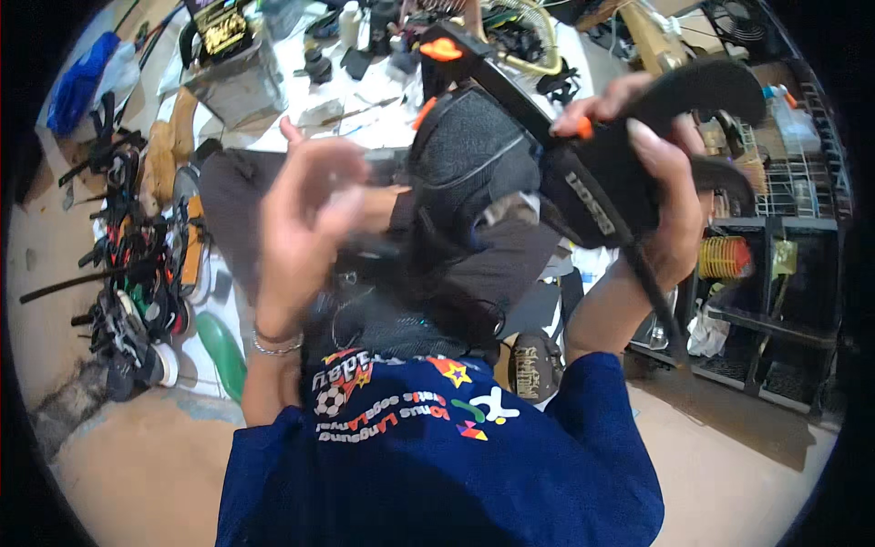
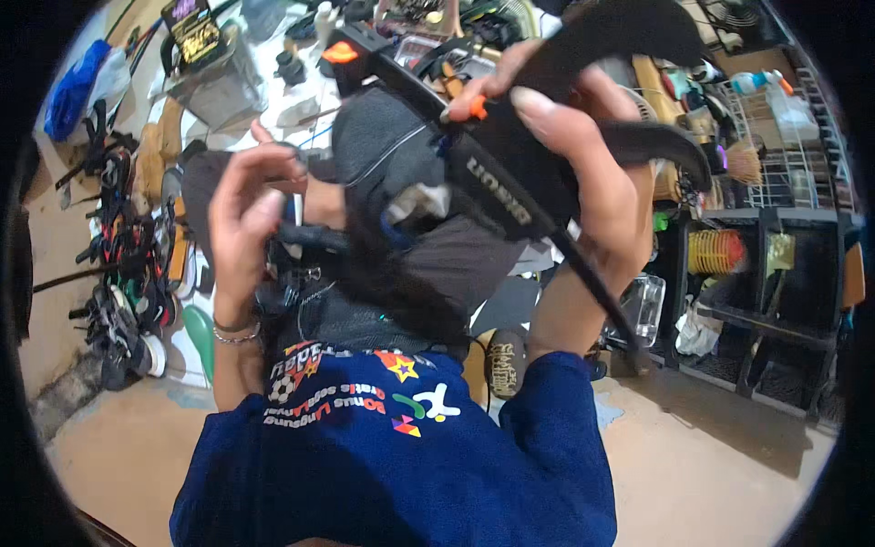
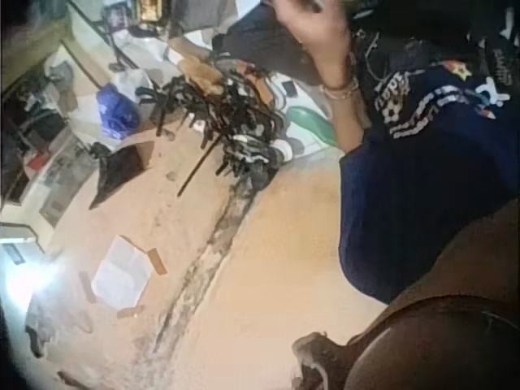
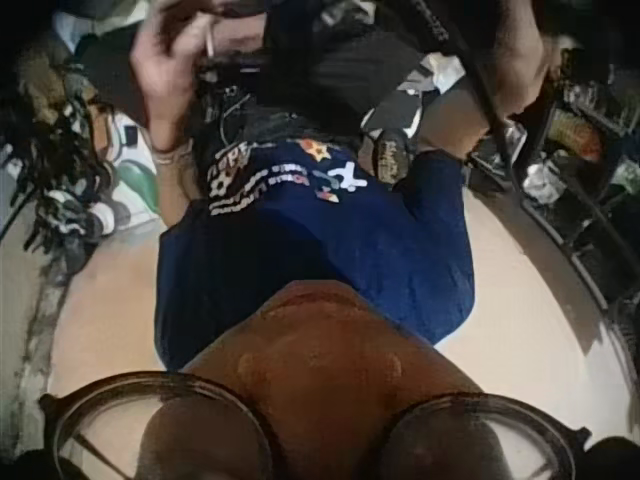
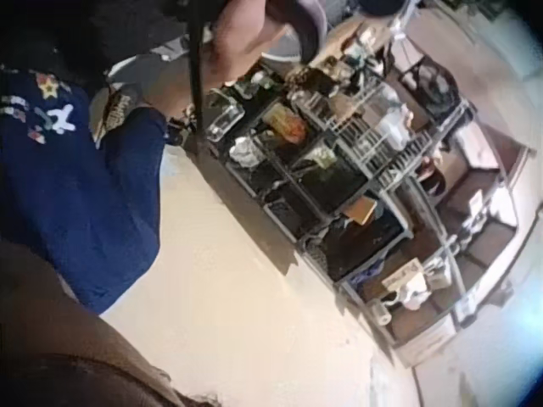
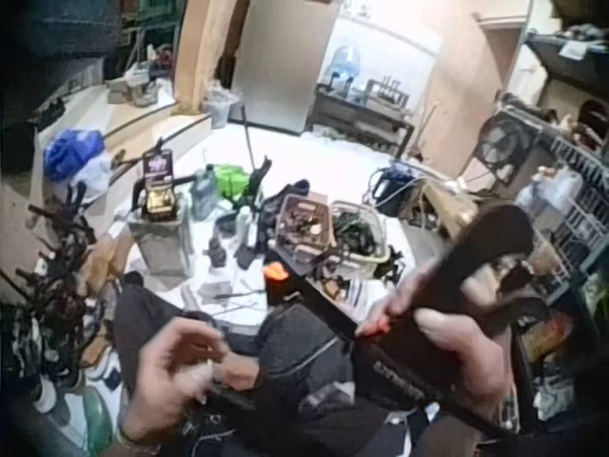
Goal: Glueing and clamping a shoe sole as part of a repair.
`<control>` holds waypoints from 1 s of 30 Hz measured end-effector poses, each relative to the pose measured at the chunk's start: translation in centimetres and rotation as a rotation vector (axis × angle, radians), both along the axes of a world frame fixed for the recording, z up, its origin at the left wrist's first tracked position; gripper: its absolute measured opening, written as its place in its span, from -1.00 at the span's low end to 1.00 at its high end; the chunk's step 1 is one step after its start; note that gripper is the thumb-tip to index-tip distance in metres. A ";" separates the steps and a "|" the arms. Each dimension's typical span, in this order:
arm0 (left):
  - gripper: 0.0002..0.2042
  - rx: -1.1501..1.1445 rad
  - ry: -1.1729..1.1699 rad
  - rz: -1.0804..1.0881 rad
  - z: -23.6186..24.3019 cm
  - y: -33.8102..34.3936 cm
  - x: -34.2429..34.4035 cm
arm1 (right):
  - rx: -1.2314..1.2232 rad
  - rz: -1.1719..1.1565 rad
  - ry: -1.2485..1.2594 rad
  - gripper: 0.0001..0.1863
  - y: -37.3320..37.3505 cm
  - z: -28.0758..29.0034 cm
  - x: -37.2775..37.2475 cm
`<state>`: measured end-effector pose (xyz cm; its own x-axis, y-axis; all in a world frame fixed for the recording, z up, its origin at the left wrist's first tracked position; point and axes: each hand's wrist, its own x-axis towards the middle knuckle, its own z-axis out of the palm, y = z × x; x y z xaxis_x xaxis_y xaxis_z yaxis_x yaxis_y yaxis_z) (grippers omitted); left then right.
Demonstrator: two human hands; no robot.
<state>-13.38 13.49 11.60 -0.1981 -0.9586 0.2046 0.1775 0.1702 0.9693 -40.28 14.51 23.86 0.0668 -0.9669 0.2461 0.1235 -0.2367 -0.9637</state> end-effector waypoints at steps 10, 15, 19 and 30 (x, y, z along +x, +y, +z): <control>0.01 -0.008 0.336 -0.341 0.9 -1.2 -7.2 | -0.272 -0.032 -0.020 -0.68 5.9 1.4 0.2; 0.02 -0.013 0.385 -0.466 3.8 -2.0 -8.6 | -0.316 -0.325 0.053 -0.59 7.4 3.0 2.3; 0.12 -0.054 0.332 -0.481 5.8 -2.3 -8.7 | -0.349 -0.380 0.085 -0.60 8.2 3.9 2.5; -0.12 -0.170 0.380 -0.323 6.6 -5.9 -6.3 | -0.446 -0.188 0.137 -0.59 10.5 3.7 -0.6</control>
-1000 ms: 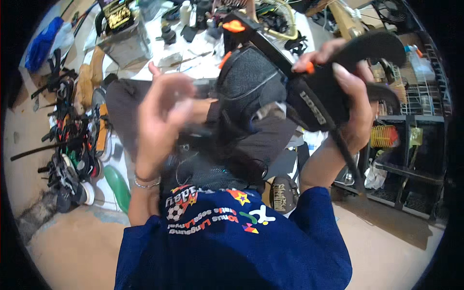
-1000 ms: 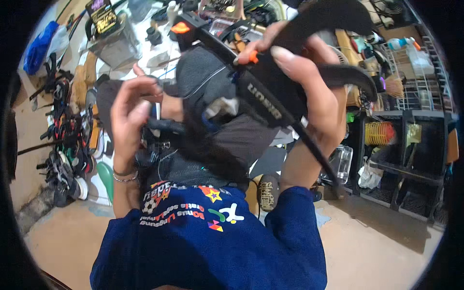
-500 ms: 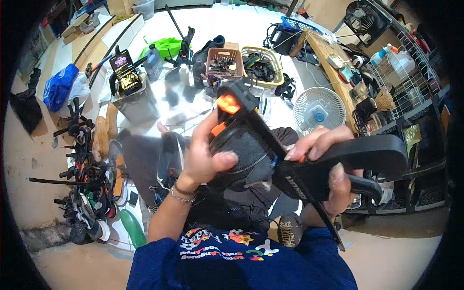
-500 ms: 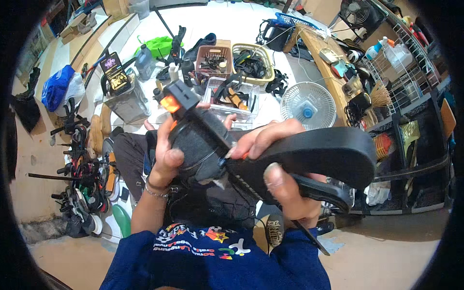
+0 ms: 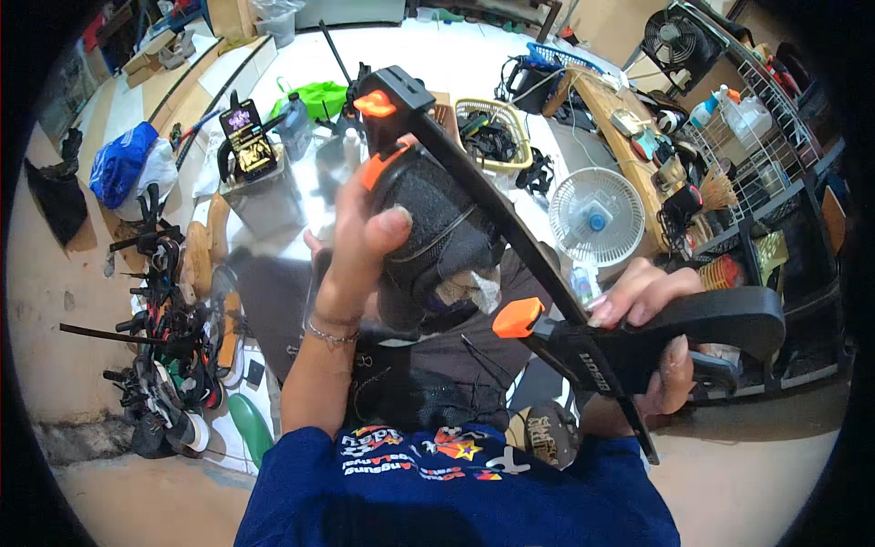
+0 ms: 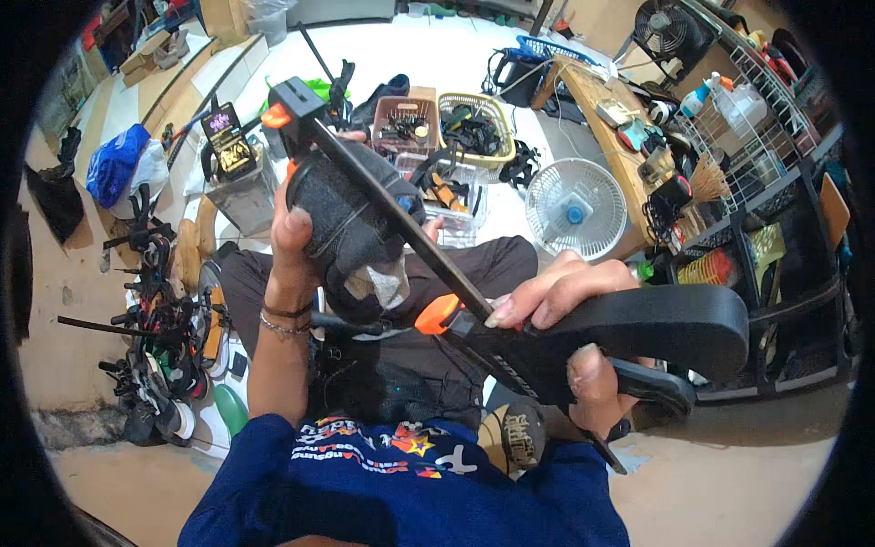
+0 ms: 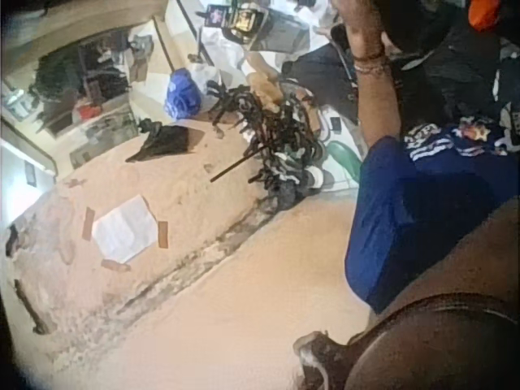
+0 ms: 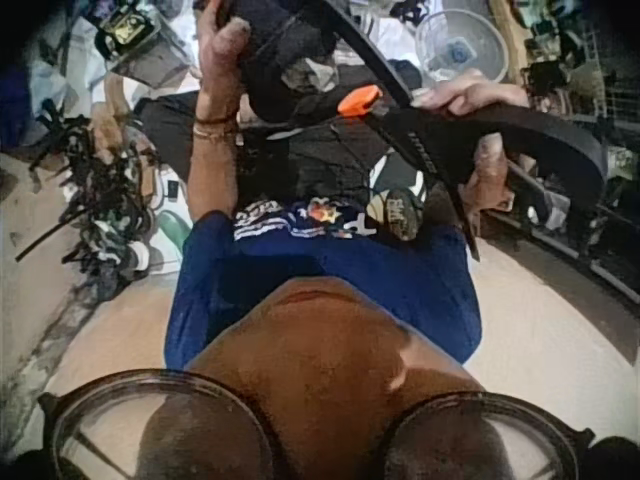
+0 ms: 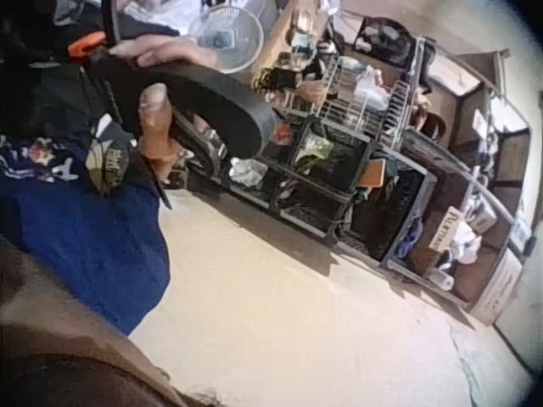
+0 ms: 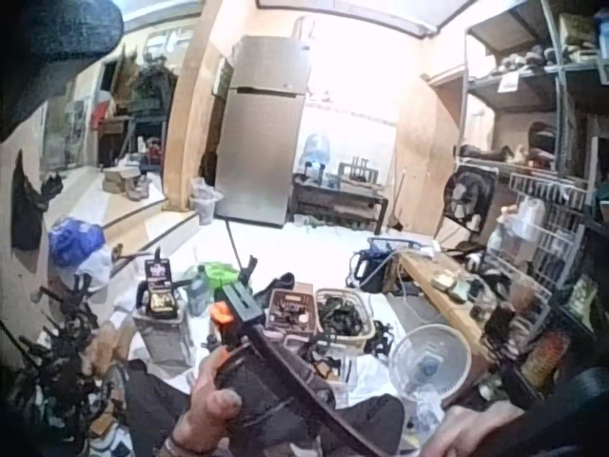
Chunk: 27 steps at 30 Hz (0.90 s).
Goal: Glueing and clamping a shoe sole as part of a repair.
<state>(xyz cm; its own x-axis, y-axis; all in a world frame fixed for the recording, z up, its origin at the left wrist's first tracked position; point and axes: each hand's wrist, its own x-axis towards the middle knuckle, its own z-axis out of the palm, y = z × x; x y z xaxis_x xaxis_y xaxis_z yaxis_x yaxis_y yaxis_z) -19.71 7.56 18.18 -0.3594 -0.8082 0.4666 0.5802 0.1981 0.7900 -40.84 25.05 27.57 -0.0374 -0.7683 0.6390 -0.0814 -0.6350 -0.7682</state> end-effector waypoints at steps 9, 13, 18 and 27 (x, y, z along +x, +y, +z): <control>-0.22 -0.168 -0.215 0.167 3.8 -1.6 2.2 | -0.041 0.057 -0.203 -0.74 -5.1 0.2 2.4; -0.25 -0.134 -0.240 0.146 5.0 -1.6 3.2 | -0.087 0.118 -0.254 -0.73 -7.0 -1.0 2.0; -0.41 0.086 -0.212 0.233 3.1 -5.6 7.3 | -0.071 -0.012 -0.341 -0.58 -12.5 1.6 -0.9; -0.26 0.064 -0.061 0.381 4.2 -7.1 12.5 | -0.202 -0.494 0.592 -0.64 -33.5 -0.7 -4.8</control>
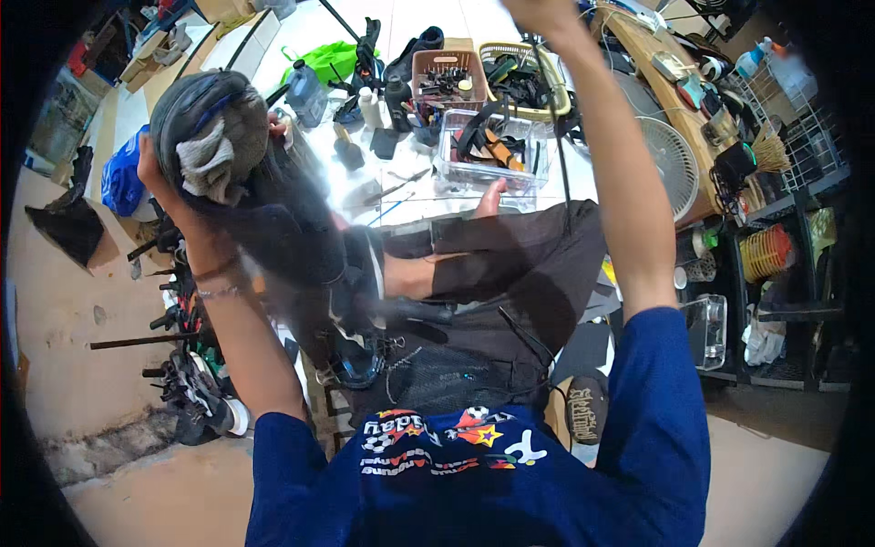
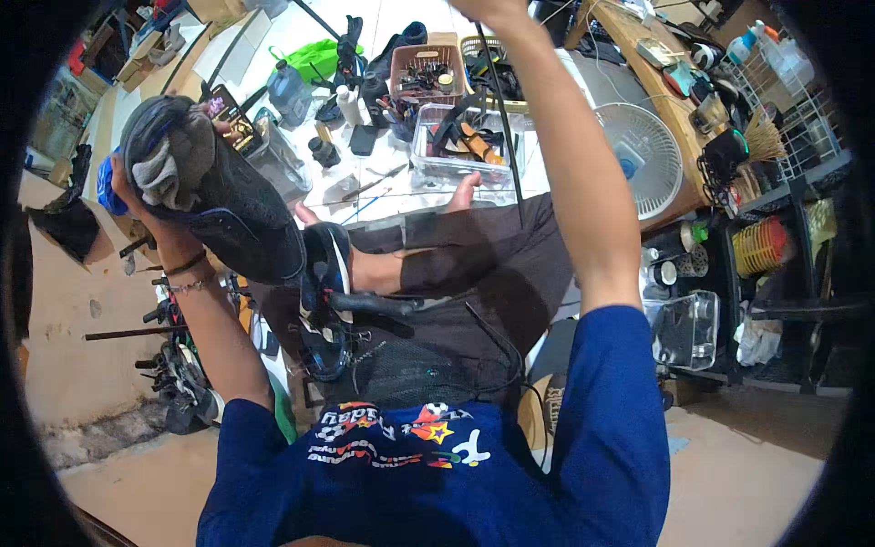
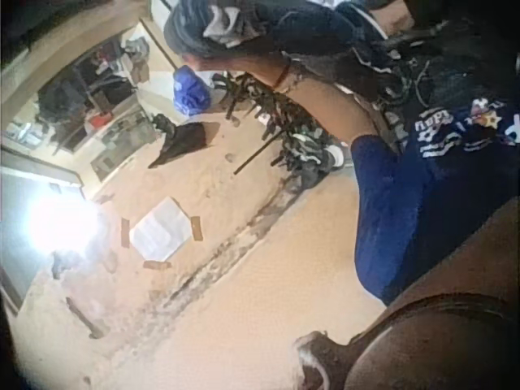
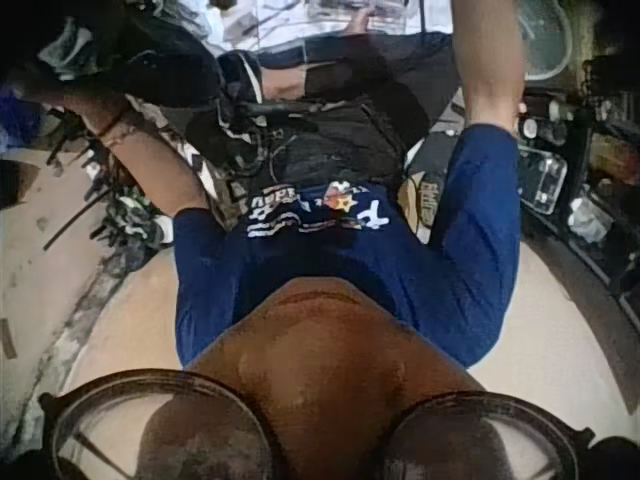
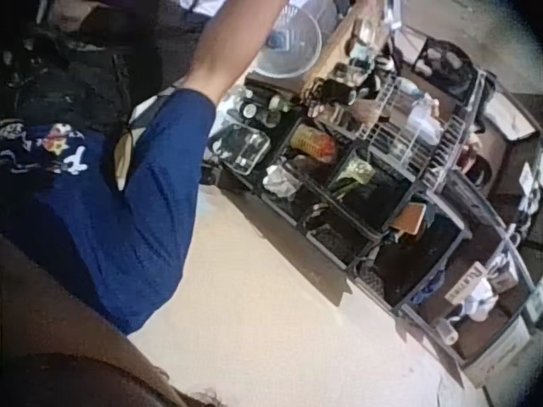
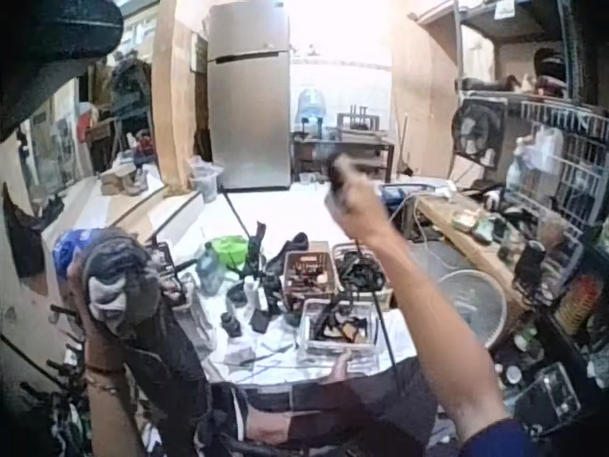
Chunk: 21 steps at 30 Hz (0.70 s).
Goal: Glueing and clamping a shoe sole as part of a repair.
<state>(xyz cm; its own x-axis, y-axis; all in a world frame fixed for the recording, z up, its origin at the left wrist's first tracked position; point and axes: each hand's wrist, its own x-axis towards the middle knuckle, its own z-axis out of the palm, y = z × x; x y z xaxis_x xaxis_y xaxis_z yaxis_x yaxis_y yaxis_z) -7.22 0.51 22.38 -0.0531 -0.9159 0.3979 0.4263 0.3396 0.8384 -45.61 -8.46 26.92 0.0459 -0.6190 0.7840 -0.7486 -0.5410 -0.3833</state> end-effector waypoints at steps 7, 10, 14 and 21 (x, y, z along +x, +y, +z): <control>-0.18 0.027 0.012 -0.042 3.2 -4.7 -3.3 | 0.224 -0.357 0.384 -0.37 -12.3 -23.6 -4.8; -0.21 -0.114 -0.017 0.061 4.6 -10.5 -7.6 | 0.427 -0.336 0.337 -0.36 -12.5 -29.4 -6.4; -0.53 -0.258 0.026 -0.157 4.3 -20.5 -16.0 | 0.587 -0.359 0.388 -0.37 -11.9 -32.5 -7.2; -0.56 -0.293 -0.048 -0.017 -5.7 -41.6 -24.7 | 0.908 -0.085 0.287 -0.20 -10.9 -30.1 -6.9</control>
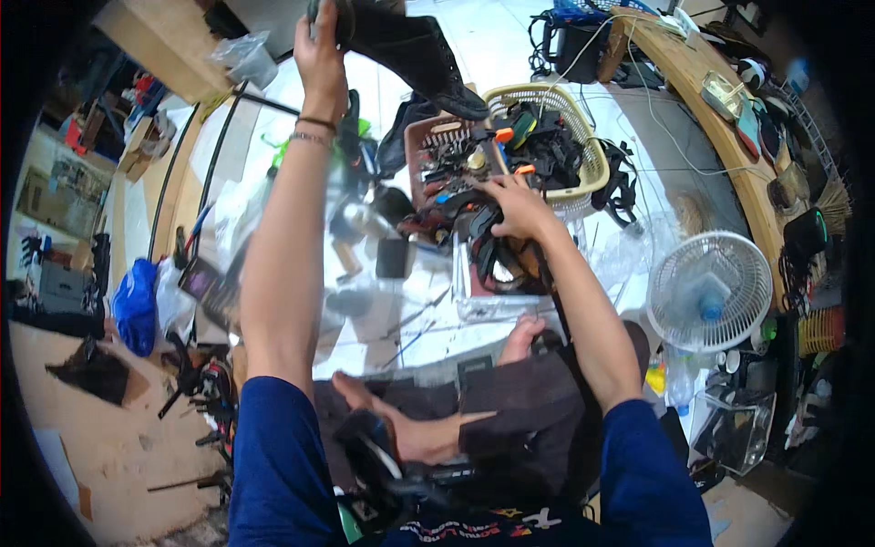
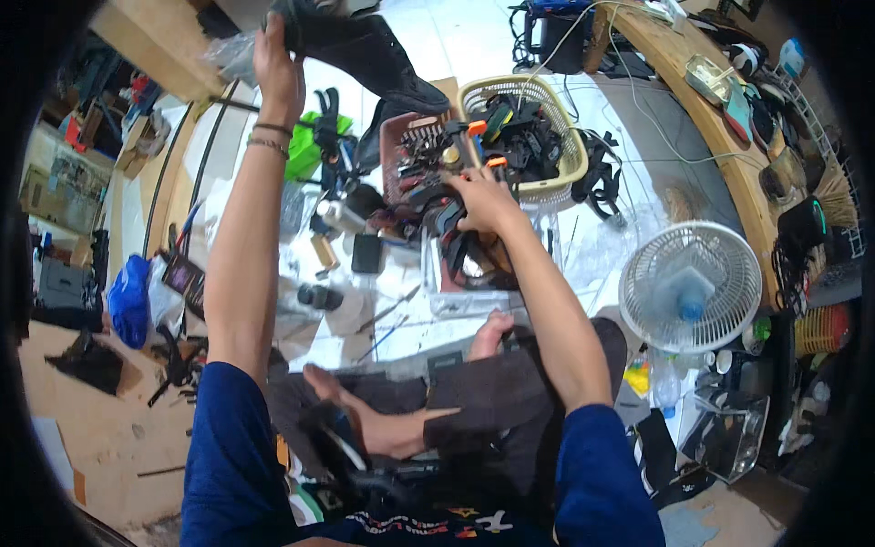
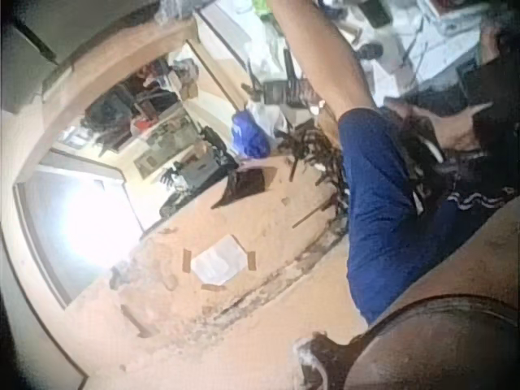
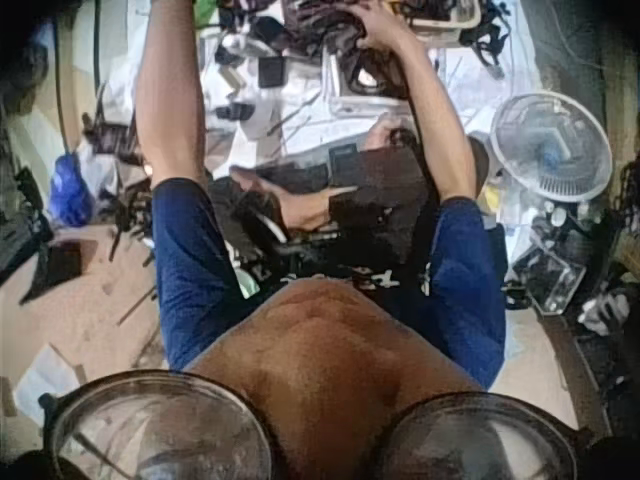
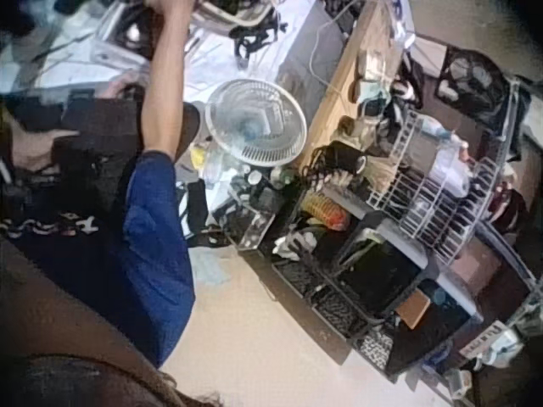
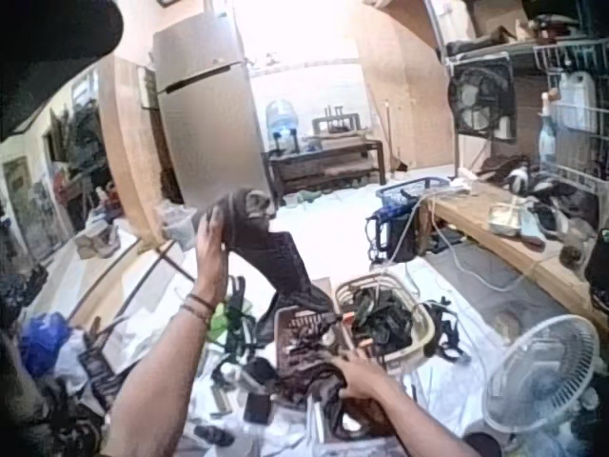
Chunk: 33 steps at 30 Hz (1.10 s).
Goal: Glueing and clamping a shoe sole as part of a repair.
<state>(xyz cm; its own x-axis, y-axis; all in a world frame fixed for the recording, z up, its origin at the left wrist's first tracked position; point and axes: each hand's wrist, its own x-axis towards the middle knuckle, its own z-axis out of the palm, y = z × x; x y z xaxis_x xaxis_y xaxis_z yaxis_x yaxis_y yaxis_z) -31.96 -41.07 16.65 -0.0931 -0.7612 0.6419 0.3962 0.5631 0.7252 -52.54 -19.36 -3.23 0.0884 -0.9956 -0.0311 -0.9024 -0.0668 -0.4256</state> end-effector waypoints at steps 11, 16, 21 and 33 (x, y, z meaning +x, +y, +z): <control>-0.41 0.156 -0.250 -0.473 -3.3 9.7 -11.0 | -0.833 -0.230 -0.978 -0.38 0.3 9.9 -1.8; -0.55 0.220 -0.423 -0.456 0.3 7.8 -8.2 | -0.926 -0.111 -1.083 -0.46 -0.1 9.6 -1.0; -0.61 -0.439 -0.801 -0.134 1.5 3.3 -2.9 | -0.901 0.016 -1.413 -0.64 1.7 12.5 2.7; -0.30 -0.206 -0.651 -0.011 5.9 1.9 5.9 | -0.481 0.541 -1.171 -0.47 33.3 13.7 -2.5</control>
<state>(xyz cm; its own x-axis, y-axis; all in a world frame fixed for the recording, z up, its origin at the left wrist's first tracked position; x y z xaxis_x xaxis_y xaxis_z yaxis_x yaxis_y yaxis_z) -26.07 -39.18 22.54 -0.5158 -0.6265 0.5844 -0.0780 0.7136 0.6962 -55.03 13.98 10.46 0.2001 -0.7203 0.6642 0.1492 -0.6476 -0.7472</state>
